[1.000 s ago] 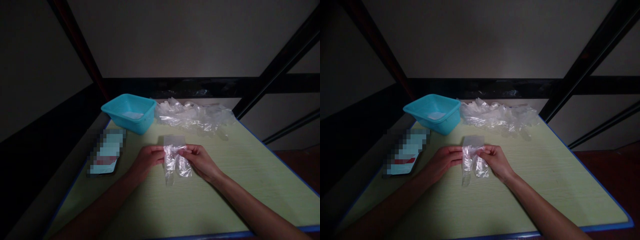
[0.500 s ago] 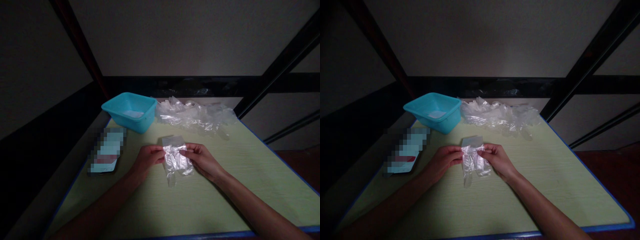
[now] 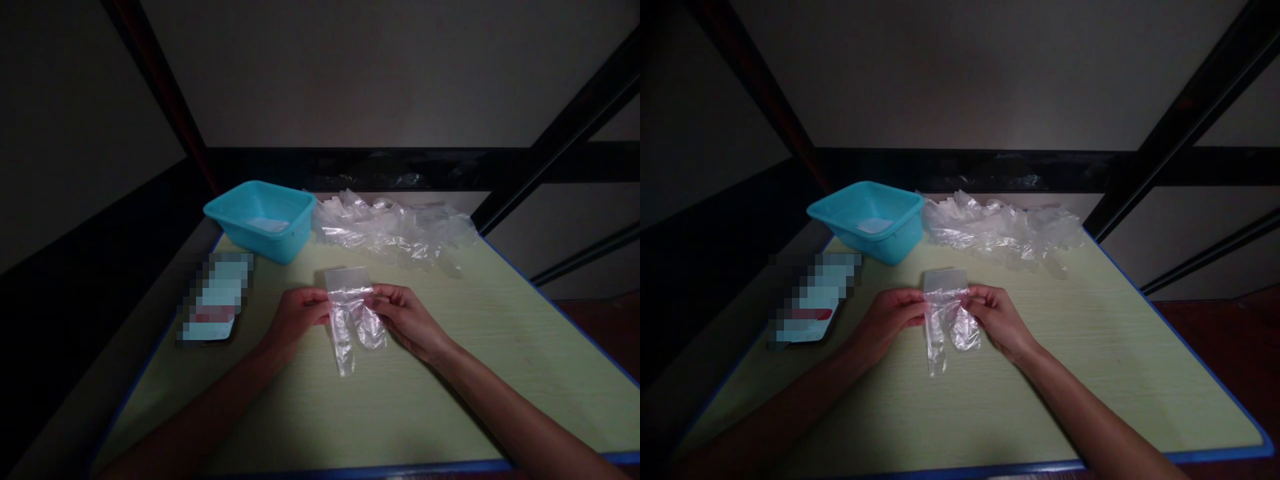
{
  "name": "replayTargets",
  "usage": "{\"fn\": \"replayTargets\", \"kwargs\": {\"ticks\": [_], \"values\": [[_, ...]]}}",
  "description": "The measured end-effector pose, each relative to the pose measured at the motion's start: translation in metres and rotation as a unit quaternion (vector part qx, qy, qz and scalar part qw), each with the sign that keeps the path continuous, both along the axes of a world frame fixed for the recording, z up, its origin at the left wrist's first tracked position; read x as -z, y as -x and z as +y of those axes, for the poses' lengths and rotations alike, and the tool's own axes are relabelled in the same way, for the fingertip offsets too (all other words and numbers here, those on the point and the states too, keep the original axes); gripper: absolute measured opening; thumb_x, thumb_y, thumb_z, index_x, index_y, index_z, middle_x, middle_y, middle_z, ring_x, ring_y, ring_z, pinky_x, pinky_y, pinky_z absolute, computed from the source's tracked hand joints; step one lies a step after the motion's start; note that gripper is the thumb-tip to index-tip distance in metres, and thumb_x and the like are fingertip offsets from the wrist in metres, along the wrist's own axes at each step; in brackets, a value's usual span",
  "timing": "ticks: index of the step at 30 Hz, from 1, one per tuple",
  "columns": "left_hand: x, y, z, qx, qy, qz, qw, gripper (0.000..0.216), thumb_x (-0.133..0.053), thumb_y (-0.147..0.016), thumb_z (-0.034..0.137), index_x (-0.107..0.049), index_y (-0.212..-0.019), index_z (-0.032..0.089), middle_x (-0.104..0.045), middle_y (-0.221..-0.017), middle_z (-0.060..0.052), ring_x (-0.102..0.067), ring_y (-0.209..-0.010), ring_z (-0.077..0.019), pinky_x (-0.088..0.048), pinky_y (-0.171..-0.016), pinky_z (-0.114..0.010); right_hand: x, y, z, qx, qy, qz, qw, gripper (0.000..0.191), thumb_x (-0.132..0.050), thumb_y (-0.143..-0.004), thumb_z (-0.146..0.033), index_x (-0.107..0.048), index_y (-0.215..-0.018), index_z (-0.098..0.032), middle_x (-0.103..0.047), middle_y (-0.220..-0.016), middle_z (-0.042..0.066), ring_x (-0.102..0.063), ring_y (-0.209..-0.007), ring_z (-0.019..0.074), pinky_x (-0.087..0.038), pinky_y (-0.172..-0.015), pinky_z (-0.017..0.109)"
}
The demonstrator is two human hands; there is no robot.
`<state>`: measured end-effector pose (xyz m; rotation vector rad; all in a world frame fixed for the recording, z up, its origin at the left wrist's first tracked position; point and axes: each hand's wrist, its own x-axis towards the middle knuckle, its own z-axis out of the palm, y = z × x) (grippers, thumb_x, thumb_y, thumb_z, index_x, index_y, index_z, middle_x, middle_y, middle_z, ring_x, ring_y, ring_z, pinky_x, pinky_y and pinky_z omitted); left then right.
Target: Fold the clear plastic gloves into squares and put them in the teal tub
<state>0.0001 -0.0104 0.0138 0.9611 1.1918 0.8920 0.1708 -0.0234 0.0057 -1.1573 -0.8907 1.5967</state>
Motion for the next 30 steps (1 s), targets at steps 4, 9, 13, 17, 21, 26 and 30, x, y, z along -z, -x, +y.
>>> {"fn": "replayTargets", "kwargs": {"ticks": [4,9,13,17,21,26,30], "values": [[-0.0031,-0.0012,-0.0015,-0.008,-0.019,0.021,1.000,0.008,-0.066,-0.054,0.020,-0.066,-0.058,0.013,-0.066,-0.060,0.000,-0.060,-0.062,-0.0131,-0.049,-0.062,-0.024,0.0004,-0.0001,-0.0001,-0.005,-0.010,-0.006,1.000,0.012,-0.075,-0.053,-0.021,-0.069,-0.062,-0.019,-0.063,-0.054,-0.002,-0.049,-0.050,0.0080,-0.036,-0.051,0.021],[-0.0033,-0.0019,-0.0015,0.002,-0.055,0.040,0.998,0.010,-0.064,-0.059,0.021,-0.069,-0.062,0.014,-0.067,-0.062,-0.001,-0.062,-0.064,-0.0155,-0.050,-0.064,-0.025,-0.0022,0.0004,-0.0015,-0.001,-0.016,-0.013,1.000,0.012,-0.075,-0.054,-0.028,-0.070,-0.060,-0.019,-0.063,-0.053,-0.001,-0.048,-0.048,0.0094,-0.035,-0.049,0.023],[0.0006,-0.0010,-0.0014,0.003,-0.092,0.067,0.994,0.009,-0.062,-0.061,0.020,-0.069,-0.061,0.015,-0.064,-0.060,0.001,-0.061,-0.062,-0.0159,-0.050,-0.061,-0.025,-0.0042,0.0013,-0.0018,0.003,-0.018,-0.008,1.000,0.012,-0.077,-0.050,-0.025,-0.069,-0.055,-0.018,-0.059,-0.049,-0.003,-0.044,-0.046,0.0070,-0.032,-0.047,0.021],[0.0019,-0.0002,-0.0015,0.016,-0.137,0.066,0.988,0.012,-0.058,-0.061,0.018,-0.068,-0.055,0.017,-0.059,-0.062,0.001,-0.059,-0.060,-0.0141,-0.051,-0.056,-0.023,-0.0035,0.0010,-0.0014,0.015,-0.028,-0.011,0.999,0.011,-0.077,-0.047,-0.021,-0.067,-0.049,-0.018,-0.055,-0.043,-0.004,-0.041,-0.044,0.0061,-0.029,-0.045,0.020],[-0.0017,-0.0004,-0.0033,0.017,-0.178,0.059,0.982,0.014,-0.056,-0.062,0.017,-0.068,-0.055,0.017,-0.059,-0.067,-0.001,-0.058,-0.063,-0.0129,-0.049,-0.053,-0.020,-0.0019,-0.0020,-0.0014,0.024,-0.044,-0.018,0.999,0.005,-0.073,-0.051,-0.021,-0.069,-0.053,-0.019,-0.063,-0.053,0.000,-0.049,-0.050,0.0099,-0.034,-0.049,0.022],[-0.0047,-0.0029,-0.0052,0.013,-0.187,0.053,0.981,0.024,-0.056,-0.061,0.014,-0.068,-0.082,0.016,-0.063,-0.080,-0.002,-0.060,-0.065,-0.0125,-0.047,-0.054,-0.019,-0.0050,-0.0030,-0.0024,0.016,-0.042,-0.020,0.999,0.004,-0.067,-0.053,-0.019,-0.071,-0.053,-0.020,-0.065,-0.054,0.002,-0.051,-0.048,0.0103,-0.034,-0.048,0.023],[-0.0036,-0.0048,-0.0042,0.004,-0.151,0.032,0.988,0.038,-0.059,-0.056,0.012,-0.062,-0.094,0.015,-0.064,-0.079,-0.002,-0.060,-0.063,-0.0131,-0.046,-0.055,-0.020,-0.0073,-0.0020,-0.0021,0.021,-0.044,-0.030,0.998,0.007,-0.064,-0.052,-0.018,-0.069,-0.048,-0.020,-0.062,-0.049,0.000,-0.046,-0.044,0.0086,-0.028,-0.045,0.022]]}}
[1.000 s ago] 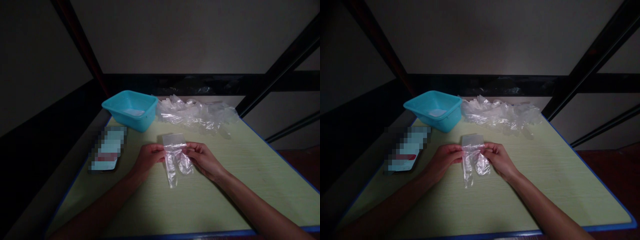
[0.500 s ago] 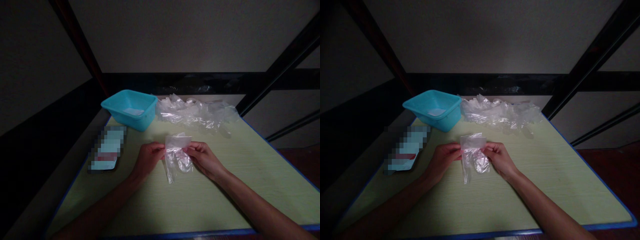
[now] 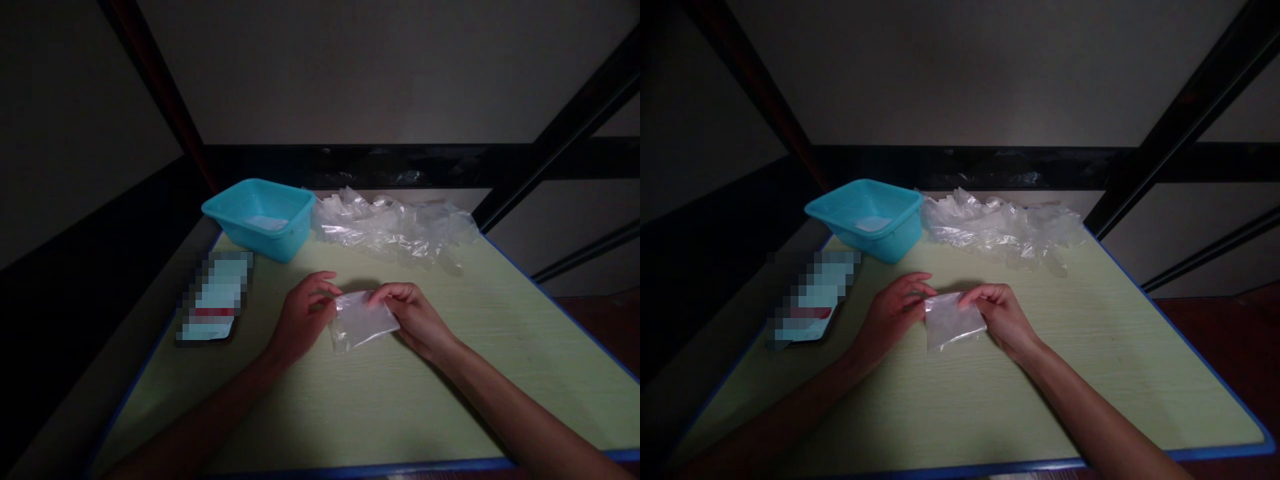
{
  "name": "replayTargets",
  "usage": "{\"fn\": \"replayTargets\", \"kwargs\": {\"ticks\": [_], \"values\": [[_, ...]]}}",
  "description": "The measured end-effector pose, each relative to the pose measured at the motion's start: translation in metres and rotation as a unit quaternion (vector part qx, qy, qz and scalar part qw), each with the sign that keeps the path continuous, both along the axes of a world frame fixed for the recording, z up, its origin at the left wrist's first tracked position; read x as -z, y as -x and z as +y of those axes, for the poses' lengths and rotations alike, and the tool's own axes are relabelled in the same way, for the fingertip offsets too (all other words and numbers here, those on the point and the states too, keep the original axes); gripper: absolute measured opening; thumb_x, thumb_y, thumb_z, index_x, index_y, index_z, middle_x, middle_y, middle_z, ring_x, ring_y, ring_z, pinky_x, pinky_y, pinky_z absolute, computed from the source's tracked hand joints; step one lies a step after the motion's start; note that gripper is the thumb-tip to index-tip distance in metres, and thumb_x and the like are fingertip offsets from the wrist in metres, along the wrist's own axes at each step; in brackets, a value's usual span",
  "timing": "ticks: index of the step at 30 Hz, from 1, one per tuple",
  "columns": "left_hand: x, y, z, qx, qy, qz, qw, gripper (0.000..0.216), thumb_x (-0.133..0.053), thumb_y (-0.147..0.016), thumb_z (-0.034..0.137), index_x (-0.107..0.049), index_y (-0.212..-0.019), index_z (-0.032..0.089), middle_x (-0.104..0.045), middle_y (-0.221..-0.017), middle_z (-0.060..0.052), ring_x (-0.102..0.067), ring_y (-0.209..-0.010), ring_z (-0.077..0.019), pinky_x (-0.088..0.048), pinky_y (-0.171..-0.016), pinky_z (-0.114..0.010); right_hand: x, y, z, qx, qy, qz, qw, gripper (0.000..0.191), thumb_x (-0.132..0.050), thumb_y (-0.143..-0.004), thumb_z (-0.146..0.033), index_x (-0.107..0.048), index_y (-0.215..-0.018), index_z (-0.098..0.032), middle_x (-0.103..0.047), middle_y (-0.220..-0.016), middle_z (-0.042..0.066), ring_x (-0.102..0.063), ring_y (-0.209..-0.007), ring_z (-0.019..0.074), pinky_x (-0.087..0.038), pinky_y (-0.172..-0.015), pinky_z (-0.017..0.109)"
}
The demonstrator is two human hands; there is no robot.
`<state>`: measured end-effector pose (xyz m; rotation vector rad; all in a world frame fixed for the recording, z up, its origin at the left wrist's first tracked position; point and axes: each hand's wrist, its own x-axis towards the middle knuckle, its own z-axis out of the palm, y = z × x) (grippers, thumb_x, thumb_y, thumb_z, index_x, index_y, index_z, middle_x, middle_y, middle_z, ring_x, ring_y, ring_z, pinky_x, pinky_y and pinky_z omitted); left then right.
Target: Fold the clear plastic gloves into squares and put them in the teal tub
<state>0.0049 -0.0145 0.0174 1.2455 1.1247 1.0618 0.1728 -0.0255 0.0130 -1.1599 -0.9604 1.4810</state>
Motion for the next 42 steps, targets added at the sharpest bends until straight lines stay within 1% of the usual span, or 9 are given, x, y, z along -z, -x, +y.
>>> {"fn": "replayTargets", "kwargs": {"ticks": [4,7,13,19,25,31,34,38,42], "values": [[0.005,0.001,0.003,0.020,0.027,0.038,0.999,0.015,-0.058,-0.058,0.016,-0.066,-0.071,0.014,-0.065,-0.065,-0.001,-0.058,-0.059,-0.0134,-0.044,-0.054,-0.020,0.001,-0.001,0.000,0.000,-0.015,-0.009,1.000,0.009,-0.062,-0.053,-0.018,-0.068,-0.047,-0.021,-0.060,-0.048,-0.001,-0.044,-0.044,0.0088,-0.028,-0.045,0.023],[0.009,0.002,0.005,0.018,0.047,0.055,0.997,0.013,-0.056,-0.060,0.020,-0.067,-0.062,0.015,-0.059,-0.051,0.001,-0.054,-0.052,-0.0123,-0.041,-0.051,-0.020,0.001,-0.002,-0.001,-0.015,-0.019,-0.018,1.000,0.008,-0.063,-0.055,-0.019,-0.068,-0.049,-0.020,-0.059,-0.049,-0.001,-0.045,-0.046,0.0094,-0.030,-0.048,0.024],[0.004,0.002,0.004,0.024,0.070,0.014,0.997,0.013,-0.058,-0.058,0.023,-0.068,-0.060,0.014,-0.061,-0.052,0.001,-0.052,-0.051,-0.0101,-0.040,-0.051,-0.019,0.000,-0.004,-0.003,-0.047,-0.025,0.000,0.999,0.009,-0.065,-0.059,-0.022,-0.068,-0.051,-0.020,-0.066,-0.064,0.002,-0.054,-0.059,0.0132,-0.037,-0.057,0.026],[0.001,0.001,0.003,0.025,0.100,-0.020,0.994,0.017,-0.062,-0.059,0.025,-0.069,-0.068,0.013,-0.066,-0.061,-0.002,-0.058,-0.057,-0.0123,-0.045,-0.059,-0.023,-0.001,-0.005,-0.002,-0.029,-0.037,-0.032,0.998,0.007,-0.063,-0.058,-0.021,-0.067,-0.052,-0.021,-0.063,-0.059,0.001,-0.050,-0.055,0.0127,-0.035,-0.055,0.027],[0.004,0.001,0.003,0.040,0.122,-0.064,0.990,0.019,-0.068,-0.054,0.031,-0.066,-0.061,0.013,-0.066,-0.062,-0.003,-0.061,-0.060,-0.0146,-0.047,-0.063,-0.026,0.003,-0.007,-0.002,-0.042,-0.055,-0.058,0.996,0.009,-0.061,-0.060,-0.021,-0.068,-0.055,-0.021,-0.063,-0.061,0.000,-0.050,-0.057,0.0127,-0.036,-0.056,0.028],[0.006,0.004,0.004,0.002,0.157,-0.120,0.980,0.026,-0.068,-0.052,0.035,-0.061,-0.063,0.012,-0.066,-0.062,-0.006,-0.062,-0.061,-0.0186,-0.049,-0.063,-0.032,0.006,-0.008,-0.002,-0.039,-0.070,-0.055,0.995,0.010,-0.061,-0.061,-0.021,-0.070,-0.056,-0.022,-0.066,-0.065,0.001,-0.052,-0.060,0.0129,-0.037,-0.060,0.028],[0.005,0.005,0.003,0.008,0.148,-0.096,0.984,0.029,-0.066,-0.056,0.040,-0.060,-0.061,0.012,-0.066,-0.063,-0.007,-0.062,-0.060,-0.0184,-0.049,-0.062,-0.031,0.007,-0.008,-0.002,-0.044,-0.074,-0.058,0.995,0.010,-0.061,-0.062,-0.020,-0.070,-0.057,-0.022,-0.067,-0.067,0.001,-0.053,-0.061,0.0133,-0.038,-0.061,0.028],[0.002,0.003,0.001,0.018,0.128,-0.025,0.991,0.024,-0.066,-0.057,0.036,-0.060,-0.056,0.013,-0.064,-0.057,-0.003,-0.061,-0.058,-0.0168,-0.049,-0.063,-0.030,0.006,-0.006,-0.002,-0.044,-0.065,-0.049,0.996,0.010,-0.062,-0.062,-0.020,-0.069,-0.056,-0.021,-0.068,-0.069,0.001,-0.055,-0.062,0.0138,-0.039,-0.061,0.028],[0.000,0.000,0.001,0.007,0.126,-0.010,0.992,0.019,-0.063,-0.057,0.032,-0.063,-0.056,0.013,-0.063,-0.055,0.000,-0.061,-0.058,-0.0152,-0.050,-0.063,-0.027,0.001,-0.004,-0.003,-0.039,-0.005,0.037,0.999,0.012,-0.065,-0.060,-0.016,-0.072,-0.069,-0.021,-0.071,-0.074,0.002,-0.059,-0.065,0.0140,-0.043,-0.063,0.026]]}}
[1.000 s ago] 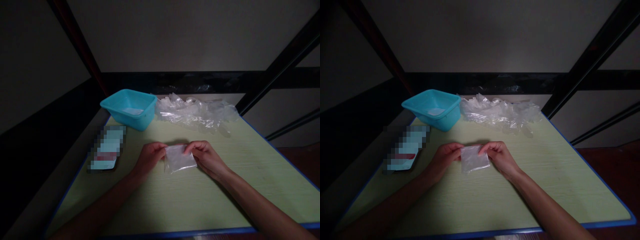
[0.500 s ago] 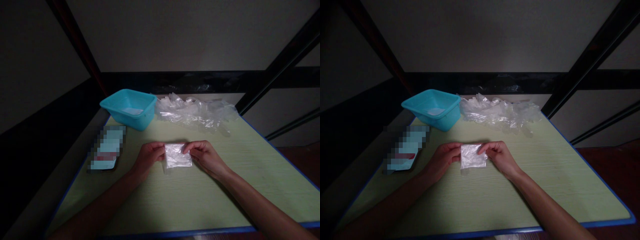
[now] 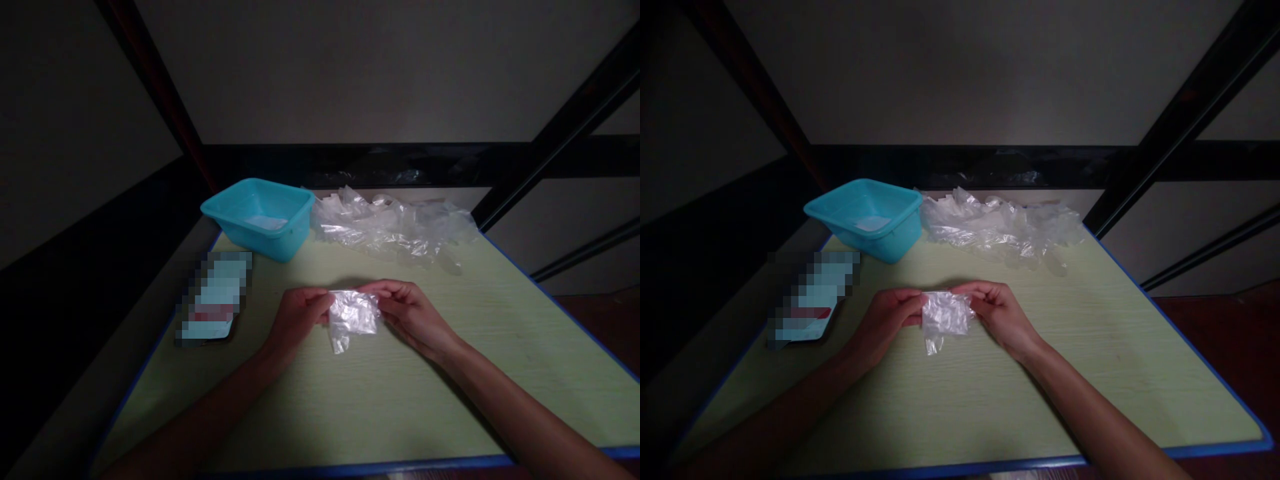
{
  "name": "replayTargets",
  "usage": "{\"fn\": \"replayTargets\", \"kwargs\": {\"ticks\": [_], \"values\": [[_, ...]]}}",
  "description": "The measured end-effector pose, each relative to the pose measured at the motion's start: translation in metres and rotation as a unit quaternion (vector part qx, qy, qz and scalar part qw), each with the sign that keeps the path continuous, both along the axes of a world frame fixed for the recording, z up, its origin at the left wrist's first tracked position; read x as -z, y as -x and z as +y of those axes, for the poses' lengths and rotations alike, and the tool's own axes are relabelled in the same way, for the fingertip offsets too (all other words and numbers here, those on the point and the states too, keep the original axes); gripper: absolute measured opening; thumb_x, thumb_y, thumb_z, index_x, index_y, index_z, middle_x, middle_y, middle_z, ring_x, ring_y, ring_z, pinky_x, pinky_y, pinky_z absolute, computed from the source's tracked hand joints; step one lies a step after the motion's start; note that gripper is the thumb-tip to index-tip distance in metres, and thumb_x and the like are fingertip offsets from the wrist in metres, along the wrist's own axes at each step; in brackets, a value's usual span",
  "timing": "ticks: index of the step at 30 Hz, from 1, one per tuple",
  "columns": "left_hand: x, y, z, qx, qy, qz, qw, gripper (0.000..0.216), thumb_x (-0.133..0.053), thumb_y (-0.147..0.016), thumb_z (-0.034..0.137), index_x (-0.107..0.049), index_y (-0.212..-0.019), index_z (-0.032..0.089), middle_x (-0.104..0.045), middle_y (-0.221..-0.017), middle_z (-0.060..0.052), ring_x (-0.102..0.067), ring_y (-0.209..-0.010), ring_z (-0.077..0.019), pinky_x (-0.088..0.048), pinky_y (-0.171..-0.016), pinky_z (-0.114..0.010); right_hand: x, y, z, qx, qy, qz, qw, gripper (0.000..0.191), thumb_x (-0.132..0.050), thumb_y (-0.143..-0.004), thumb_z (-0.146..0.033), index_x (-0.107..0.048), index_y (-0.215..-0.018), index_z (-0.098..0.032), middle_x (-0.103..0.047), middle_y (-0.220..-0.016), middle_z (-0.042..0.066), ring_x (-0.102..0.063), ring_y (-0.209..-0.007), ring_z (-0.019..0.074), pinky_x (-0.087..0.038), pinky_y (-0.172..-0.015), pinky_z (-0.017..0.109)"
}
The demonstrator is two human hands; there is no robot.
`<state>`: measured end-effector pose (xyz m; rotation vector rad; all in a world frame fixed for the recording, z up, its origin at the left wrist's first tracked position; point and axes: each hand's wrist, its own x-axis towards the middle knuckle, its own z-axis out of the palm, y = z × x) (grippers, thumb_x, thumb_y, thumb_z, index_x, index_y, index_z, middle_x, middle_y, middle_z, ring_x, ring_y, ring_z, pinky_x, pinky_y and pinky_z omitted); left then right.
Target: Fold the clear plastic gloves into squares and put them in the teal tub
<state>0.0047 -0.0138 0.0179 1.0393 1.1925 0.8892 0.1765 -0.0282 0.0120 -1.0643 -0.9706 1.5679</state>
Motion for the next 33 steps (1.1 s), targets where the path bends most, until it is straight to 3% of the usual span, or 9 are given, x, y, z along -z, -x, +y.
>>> {"fn": "replayTargets", "kwargs": {"ticks": [4,8,17,24,33], "values": [[0.0013,0.0000,0.0007,-0.014,0.002,0.000,1.000,0.019,-0.063,-0.057,0.032,-0.064,-0.057,0.013,-0.062,-0.054,0.000,-0.059,-0.057,-0.0143,-0.050,-0.060,-0.026,-0.0033,0.0005,0.0029,-0.001,0.079,0.108,0.991,0.036,-0.063,-0.057,-0.009,-0.069,-0.092,-0.018,-0.072,-0.087,0.006,-0.062,-0.071,0.0141,-0.047,-0.064,0.024],[0.0029,0.0007,0.0010,-0.019,0.003,-0.002,1.000,0.019,-0.063,-0.057,0.031,-0.064,-0.057,0.013,-0.062,-0.054,0.000,-0.059,-0.056,-0.0138,-0.050,-0.060,-0.026,-0.0049,0.0014,0.0044,-0.006,0.126,0.131,0.983,0.028,-0.066,-0.062,-0.016,-0.068,-0.090,-0.014,-0.070,-0.073,0.004,-0.059,-0.059,0.0104,-0.047,-0.058,0.021],[0.0006,0.0009,0.0001,0.001,-0.012,0.001,1.000,0.017,-0.064,-0.058,0.030,-0.065,-0.061,0.013,-0.064,-0.056,0.000,-0.059,-0.057,-0.0127,-0.048,-0.058,-0.023,-0.0008,0.0058,-0.0005,0.010,0.067,0.030,0.997,0.029,-0.076,-0.054,-0.011,-0.070,-0.082,-0.018,-0.067,-0.055,-0.003,-0.055,-0.050,0.0053,-0.041,-0.051,0.016],[0.0006,0.0007,-0.0015,0.045,-0.010,-0.023,0.999,0.021,-0.065,-0.060,0.031,-0.067,-0.070,0.013,-0.069,-0.067,-0.003,-0.062,-0.065,-0.0153,-0.049,-0.067,-0.027,-0.0046,0.0052,0.0018,0.051,0.078,0.046,0.995,0.025,-0.080,-0.049,-0.016,-0.071,-0.073,-0.018,-0.069,-0.060,0.000,-0.058,-0.053,0.0082,-0.044,-0.055,0.020],[0.0026,0.0008,-0.0028,0.074,-0.001,0.019,0.997,0.015,-0.064,-0.056,0.028,-0.064,-0.060,0.013,-0.065,-0.059,-0.001,-0.059,-0.060,-0.0125,-0.045,-0.058,-0.021,-0.0025,0.0026,0.0023,0.052,0.091,0.043,0.994,0.026,-0.080,-0.051,-0.017,-0.070,-0.075,-0.017,-0.068,-0.060,0.000,-0.057,-0.054,0.0089,-0.045,-0.055,0.021]]}}
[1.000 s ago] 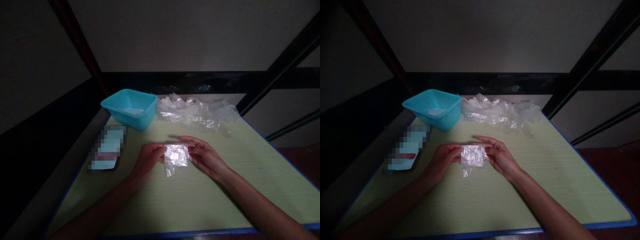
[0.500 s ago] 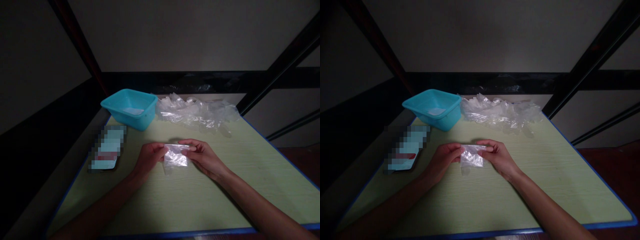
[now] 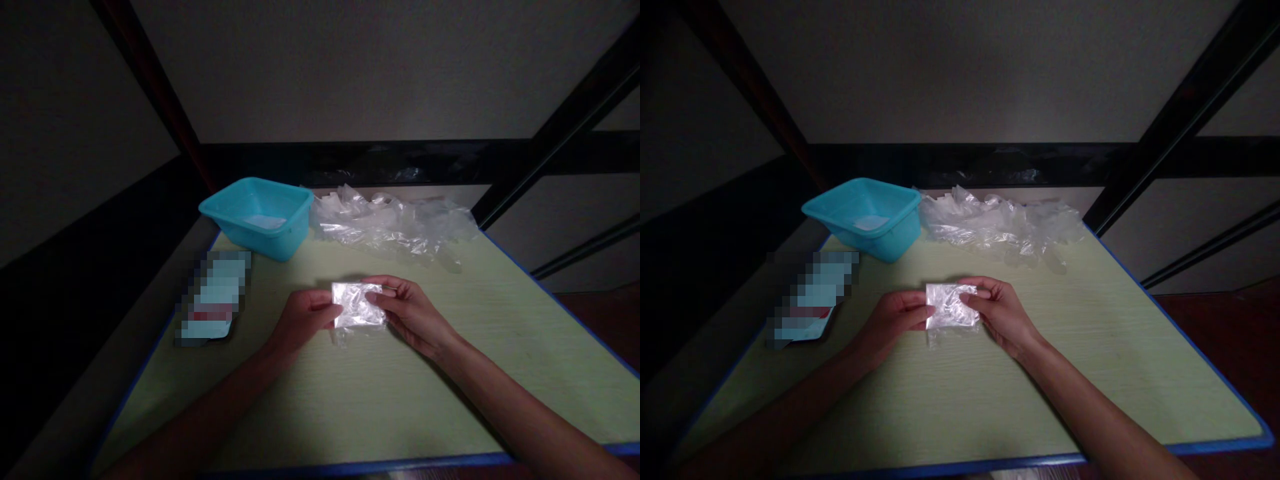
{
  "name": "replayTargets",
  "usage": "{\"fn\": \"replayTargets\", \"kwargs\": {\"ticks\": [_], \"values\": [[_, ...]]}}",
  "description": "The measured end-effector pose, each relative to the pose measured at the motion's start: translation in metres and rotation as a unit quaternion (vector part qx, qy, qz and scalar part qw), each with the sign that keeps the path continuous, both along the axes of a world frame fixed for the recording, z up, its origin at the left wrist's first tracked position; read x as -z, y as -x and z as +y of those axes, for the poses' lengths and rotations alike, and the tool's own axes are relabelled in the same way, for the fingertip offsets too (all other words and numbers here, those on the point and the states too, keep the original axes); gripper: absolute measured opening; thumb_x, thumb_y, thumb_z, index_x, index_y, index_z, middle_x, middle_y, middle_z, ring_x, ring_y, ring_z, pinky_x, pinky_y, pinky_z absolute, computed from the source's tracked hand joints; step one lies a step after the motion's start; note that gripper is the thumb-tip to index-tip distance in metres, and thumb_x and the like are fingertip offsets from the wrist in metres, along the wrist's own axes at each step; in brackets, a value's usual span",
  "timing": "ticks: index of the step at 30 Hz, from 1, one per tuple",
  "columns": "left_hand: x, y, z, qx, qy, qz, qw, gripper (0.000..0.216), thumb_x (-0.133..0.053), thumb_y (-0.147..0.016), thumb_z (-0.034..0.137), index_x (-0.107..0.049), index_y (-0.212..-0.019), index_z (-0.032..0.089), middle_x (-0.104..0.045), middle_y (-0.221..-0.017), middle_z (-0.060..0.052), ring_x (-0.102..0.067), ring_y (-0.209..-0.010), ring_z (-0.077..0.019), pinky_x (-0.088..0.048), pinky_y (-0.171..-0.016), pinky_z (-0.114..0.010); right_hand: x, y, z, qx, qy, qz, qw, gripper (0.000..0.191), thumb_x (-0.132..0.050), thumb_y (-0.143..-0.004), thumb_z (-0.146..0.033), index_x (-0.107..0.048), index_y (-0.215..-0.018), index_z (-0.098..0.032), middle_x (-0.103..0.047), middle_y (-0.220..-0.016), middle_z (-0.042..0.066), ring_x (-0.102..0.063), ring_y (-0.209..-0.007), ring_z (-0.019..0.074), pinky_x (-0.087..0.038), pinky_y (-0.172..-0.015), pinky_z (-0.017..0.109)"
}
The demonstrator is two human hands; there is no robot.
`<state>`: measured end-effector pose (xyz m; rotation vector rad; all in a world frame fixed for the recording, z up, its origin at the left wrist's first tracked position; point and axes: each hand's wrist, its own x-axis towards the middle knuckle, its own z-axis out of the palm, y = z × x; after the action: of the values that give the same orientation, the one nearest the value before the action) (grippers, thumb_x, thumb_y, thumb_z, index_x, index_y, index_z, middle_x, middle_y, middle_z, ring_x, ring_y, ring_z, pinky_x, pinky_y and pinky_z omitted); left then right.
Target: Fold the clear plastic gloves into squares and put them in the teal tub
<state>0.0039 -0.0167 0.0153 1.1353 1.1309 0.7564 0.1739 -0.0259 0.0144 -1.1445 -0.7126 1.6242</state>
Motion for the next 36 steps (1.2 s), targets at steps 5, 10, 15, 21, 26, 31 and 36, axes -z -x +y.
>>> {"fn": "replayTargets", "kwargs": {"ticks": [5,10,15,21,26,31,36], "values": [[0.0009,0.0009,0.0011,-0.002,0.014,-0.007,1.000,0.017,-0.062,-0.058,0.028,-0.067,-0.066,0.014,-0.067,-0.064,-0.001,-0.060,-0.065,-0.0129,-0.046,-0.059,-0.021,-0.0002,-0.0002,0.0003,-0.038,0.015,0.013,0.999,0.028,-0.080,-0.051,-0.017,-0.071,-0.078,-0.016,-0.070,-0.065,0.000,-0.059,-0.054,0.0077,-0.046,-0.055,0.018],[0.0025,0.0016,0.0026,-0.010,0.013,0.003,1.000,0.017,-0.062,-0.058,0.030,-0.066,-0.065,0.015,-0.067,-0.063,0.000,-0.060,-0.065,-0.0128,-0.045,-0.059,-0.021,0.0004,0.0008,-0.0008,-0.098,0.000,0.009,0.995,0.034,-0.079,-0.052,-0.016,-0.072,-0.085,-0.015,-0.071,-0.070,0.002,-0.062,-0.060,0.0085,-0.048,-0.064,0.019],[0.0028,0.0018,0.0032,-0.002,0.001,0.015,1.000,0.017,-0.062,-0.058,0.031,-0.061,-0.060,0.014,-0.064,-0.062,0.000,-0.059,-0.062,-0.0133,-0.046,-0.061,-0.024,0.0032,0.0005,-0.0021,-0.100,-0.017,-0.013,0.995,0.035,-0.079,-0.052,-0.018,-0.072,-0.086,-0.016,-0.072,-0.072,0.003,-0.062,-0.061,0.0115,-0.049,-0.068,0.024],[0.0027,0.0018,0.0018,0.010,-0.009,0.029,0.999,0.018,-0.063,-0.059,0.032,-0.057,-0.056,0.015,-0.062,-0.060,0.000,-0.060,-0.064,-0.0147,-0.047,-0.061,-0.025,0.0019,-0.0001,-0.0022,-0.078,-0.027,-0.026,0.996,0.027,-0.079,-0.051,-0.017,-0.073,-0.078,-0.017,-0.071,-0.068,0.002,-0.061,-0.058,0.0116,-0.048,-0.065,0.025],[0.0059,0.0022,0.0027,0.024,-0.023,0.054,0.998,0.020,-0.062,-0.061,0.032,-0.054,-0.052,0.015,-0.061,-0.057,-0.001,-0.061,-0.063,-0.0159,-0.046,-0.057,-0.025,0.0013,-0.0004,-0.0015,-0.055,-0.023,-0.023,0.998,0.025,-0.079,-0.050,-0.016,-0.073,-0.074,-0.017,-0.070,-0.065,0.002,-0.060,-0.056,0.0118,-0.047,-0.063,0.026],[0.0040,0.0011,0.0010,0.032,-0.021,0.051,0.998,0.019,-0.061,-0.062,0.032,-0.059,-0.056,0.014,-0.065,-0.061,-0.002,-0.063,-0.064,-0.0162,-0.047,-0.058,-0.024,0.0006,0.0000,-0.0007,-0.034,-0.021,-0.002,0.999,0.025,-0.081,-0.046,-0.015,-0.072,-0.069,-0.016,-0.070,-0.061,0.001,-0.059,-0.054,0.0100,-0.046,-0.059,0.022],[0.0045,0.0009,0.0014,0.029,-0.010,0.039,0.999,0.016,-0.062,-0.062,0.029,-0.066,-0.065,0.013,-0.069,-0.066,-0.004,-0.065,-0.065,-0.0164,-0.048,-0.057,-0.023,-0.0007,-0.0013,-0.0007,-0.047,-0.009,0.002,0.999,0.023,-0.081,-0.048,-0.016,-0.071,-0.069,-0.014,-0.069,-0.062,0.001,-0.059,-0.056,0.0090,-0.046,-0.059,0.019]]}}
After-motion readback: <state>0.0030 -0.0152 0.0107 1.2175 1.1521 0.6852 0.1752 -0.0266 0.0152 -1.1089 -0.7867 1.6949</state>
